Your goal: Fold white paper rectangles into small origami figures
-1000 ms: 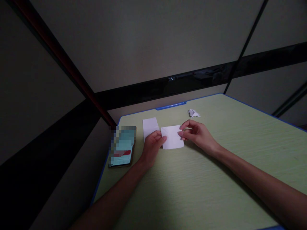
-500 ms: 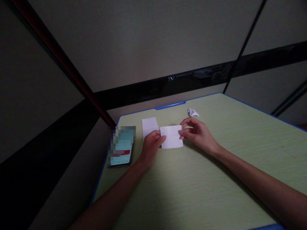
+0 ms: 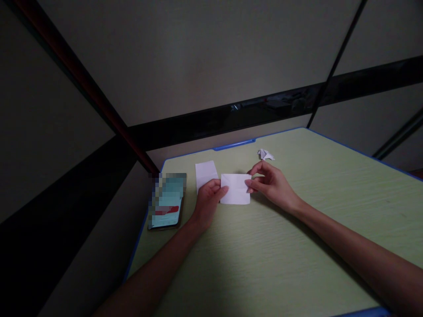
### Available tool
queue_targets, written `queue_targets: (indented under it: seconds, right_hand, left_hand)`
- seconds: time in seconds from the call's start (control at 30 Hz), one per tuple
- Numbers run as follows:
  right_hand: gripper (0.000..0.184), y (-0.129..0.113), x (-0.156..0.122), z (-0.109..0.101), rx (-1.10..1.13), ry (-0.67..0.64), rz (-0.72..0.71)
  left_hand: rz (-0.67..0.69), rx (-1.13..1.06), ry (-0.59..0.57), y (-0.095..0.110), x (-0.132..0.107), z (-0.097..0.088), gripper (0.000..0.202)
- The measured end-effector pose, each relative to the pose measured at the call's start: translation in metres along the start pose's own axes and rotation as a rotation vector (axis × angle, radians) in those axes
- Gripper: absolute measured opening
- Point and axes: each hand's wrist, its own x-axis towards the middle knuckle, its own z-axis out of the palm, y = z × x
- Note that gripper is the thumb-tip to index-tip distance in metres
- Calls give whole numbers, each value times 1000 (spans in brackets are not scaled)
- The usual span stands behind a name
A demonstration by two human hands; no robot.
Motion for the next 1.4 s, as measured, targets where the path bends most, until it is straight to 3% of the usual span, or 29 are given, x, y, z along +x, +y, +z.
queue_targets:
  seconds: [0.27,0.37,0.5,0.7,0.93,1.2,1.4]
  right_hand:
    - [14,1,-2,-1,-85,-78,30]
    - [14,1,-2,-1,-156,-76,-43]
    - [10,4,-1,-2,-227,-20,-168]
    - [9,2,-1,-3,-317,86,-267]
    - [11,-2,-3,-1,-277,16,-222]
    - [7,-3,-3,-3,-361,150,-392]
    - [7,-5,-5,-4,-442,128,-464]
  left_hand:
    - [0,18,13,0,1,-1,13]
    - [-4,31,22,-1,1,-1,14]
    - [26,35,6,-1,1,-1,16]
    - [83,103,-13,6,-3,6,35]
    - [91,149,-78,8,-3,8,25]
    - [51,173,-53,8,-5,8,28]
    - [64,156,-134,9,-6,8,29]
